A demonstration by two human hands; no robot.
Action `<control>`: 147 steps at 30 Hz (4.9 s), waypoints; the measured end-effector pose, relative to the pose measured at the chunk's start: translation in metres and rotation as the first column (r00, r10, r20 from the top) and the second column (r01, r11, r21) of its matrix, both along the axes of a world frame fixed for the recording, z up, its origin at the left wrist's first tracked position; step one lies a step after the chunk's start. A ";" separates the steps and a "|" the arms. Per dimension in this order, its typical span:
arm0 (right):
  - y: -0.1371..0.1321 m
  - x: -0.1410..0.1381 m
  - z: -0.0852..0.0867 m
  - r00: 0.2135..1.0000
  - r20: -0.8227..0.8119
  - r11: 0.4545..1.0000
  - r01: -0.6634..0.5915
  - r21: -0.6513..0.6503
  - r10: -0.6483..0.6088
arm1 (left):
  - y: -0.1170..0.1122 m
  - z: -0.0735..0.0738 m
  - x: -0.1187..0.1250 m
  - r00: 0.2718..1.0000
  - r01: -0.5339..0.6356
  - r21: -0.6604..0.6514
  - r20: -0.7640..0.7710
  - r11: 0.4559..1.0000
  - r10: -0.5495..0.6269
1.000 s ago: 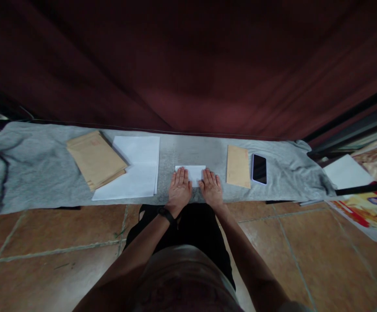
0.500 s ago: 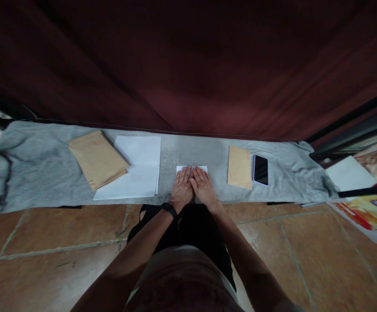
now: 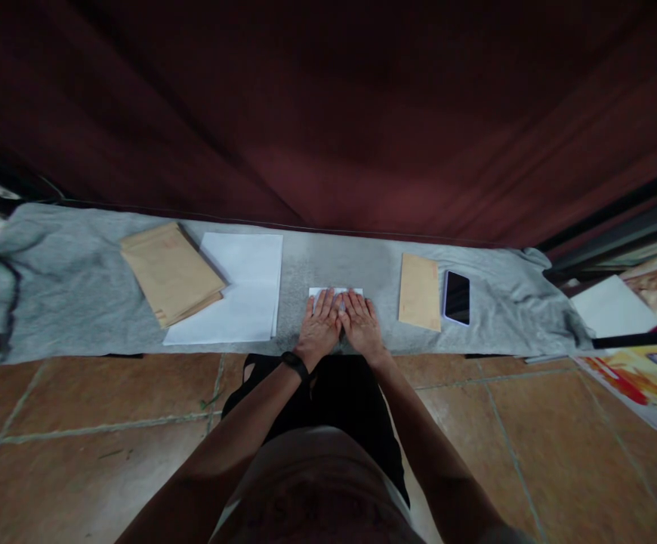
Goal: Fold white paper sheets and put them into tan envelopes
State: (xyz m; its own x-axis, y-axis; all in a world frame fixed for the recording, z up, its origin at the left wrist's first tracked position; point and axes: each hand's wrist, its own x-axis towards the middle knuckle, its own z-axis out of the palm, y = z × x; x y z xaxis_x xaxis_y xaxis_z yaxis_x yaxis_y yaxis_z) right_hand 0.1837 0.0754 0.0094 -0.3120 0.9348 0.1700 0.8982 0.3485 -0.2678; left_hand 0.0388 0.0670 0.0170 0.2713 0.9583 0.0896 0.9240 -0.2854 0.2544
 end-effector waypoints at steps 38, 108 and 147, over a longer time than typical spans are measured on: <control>-0.009 0.031 -0.003 0.991 0.098 0.995 0.092 0.040 -0.096 | -0.024 0.007 0.027 0.995 0.096 0.017 0.006 0.995 -0.096; -0.021 0.026 -0.005 0.995 0.042 0.992 0.081 0.094 -0.085 | -0.004 -0.002 -0.010 0.988 -0.148 0.058 0.041 0.987 0.146; -0.017 0.023 -0.007 0.991 0.043 0.985 0.124 0.122 -0.130 | -0.011 0.022 -0.010 0.941 -0.334 0.036 0.072 0.942 0.331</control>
State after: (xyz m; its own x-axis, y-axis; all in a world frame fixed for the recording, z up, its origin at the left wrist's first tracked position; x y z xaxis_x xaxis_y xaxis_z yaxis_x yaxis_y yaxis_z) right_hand 0.2067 0.0585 0.0027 -0.2026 0.9414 0.2695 0.9486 0.2570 -0.1847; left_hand 0.0286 0.0559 0.0387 -0.0695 0.9873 0.1432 0.9507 0.0220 0.3095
